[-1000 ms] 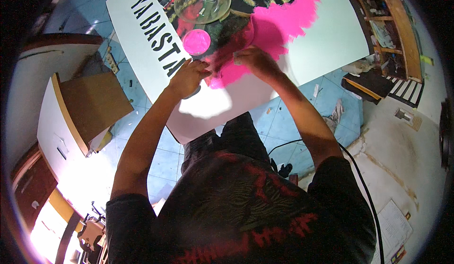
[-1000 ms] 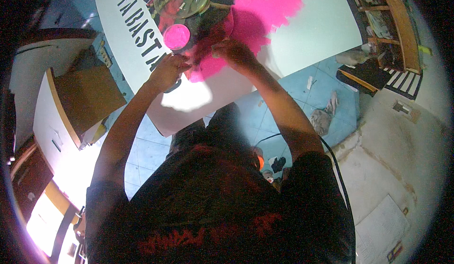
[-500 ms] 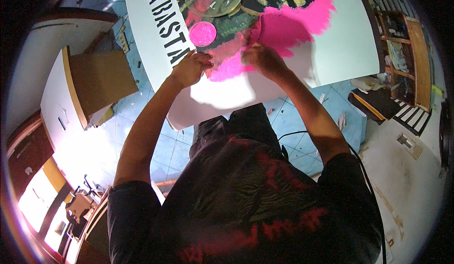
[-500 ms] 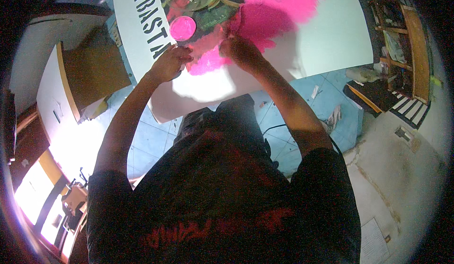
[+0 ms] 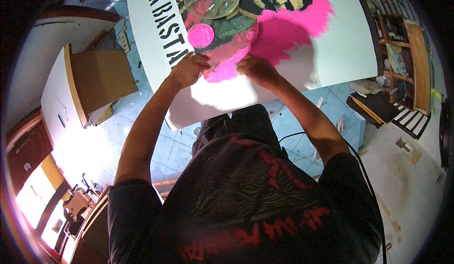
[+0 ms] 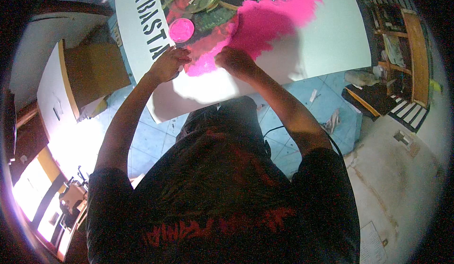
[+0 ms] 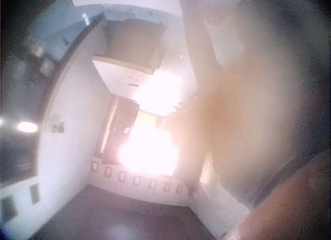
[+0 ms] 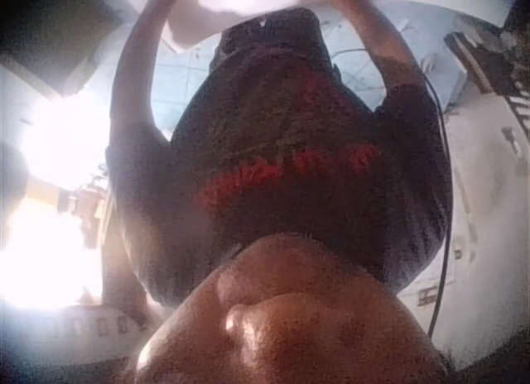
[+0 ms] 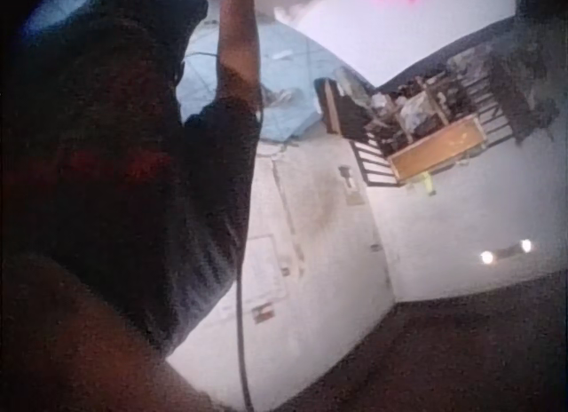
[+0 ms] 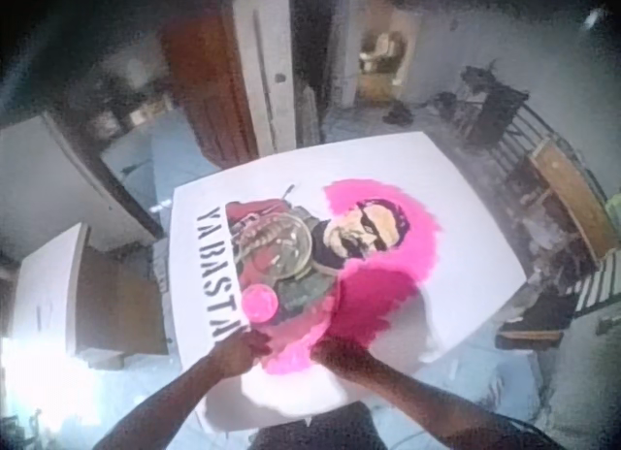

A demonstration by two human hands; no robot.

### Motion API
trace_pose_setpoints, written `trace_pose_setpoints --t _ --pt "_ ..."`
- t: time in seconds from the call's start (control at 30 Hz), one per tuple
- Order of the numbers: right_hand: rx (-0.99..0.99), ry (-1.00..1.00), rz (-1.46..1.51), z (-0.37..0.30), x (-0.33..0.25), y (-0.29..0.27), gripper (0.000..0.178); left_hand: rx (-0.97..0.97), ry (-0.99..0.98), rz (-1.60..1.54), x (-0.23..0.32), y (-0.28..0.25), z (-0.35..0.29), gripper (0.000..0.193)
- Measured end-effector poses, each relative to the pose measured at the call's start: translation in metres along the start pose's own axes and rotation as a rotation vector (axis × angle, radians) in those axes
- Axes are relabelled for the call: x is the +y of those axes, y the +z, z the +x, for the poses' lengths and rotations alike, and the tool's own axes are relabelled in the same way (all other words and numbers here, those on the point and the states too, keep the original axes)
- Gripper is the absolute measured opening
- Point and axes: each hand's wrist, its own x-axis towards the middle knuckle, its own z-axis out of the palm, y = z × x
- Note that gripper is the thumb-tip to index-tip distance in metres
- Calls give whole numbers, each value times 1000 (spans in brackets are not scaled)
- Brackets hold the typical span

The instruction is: The person uses a sponge to apply bright pink paint around the hair area of a printed poster on a white board. They repeatedly dip the sponge into a small container of pink paint and dab it onto the surface, gradually expanding the painted region.

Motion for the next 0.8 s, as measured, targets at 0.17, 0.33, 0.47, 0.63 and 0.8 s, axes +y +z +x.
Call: trace_pose_setpoints --t 0.17,0.33,0.47,0.63,0.8 --pt "9 -37 -3 -6 0 -4 15 29 37 40 -7 9 -2 46" --pt "-113 42 -121 -14 -9 -25 19 4 26 86 -4 6 1 38" --pt "41 24 -80 -22 -2 -34 19 -60 5 60 2 -6 2 42" --pt "158 45 -117 -24 1 -48 21 -60 -50 98 6 -1 1 39" --pt "78 88 -112 -33 36 -53 25 -99 -147 106 24 -8 5 41"
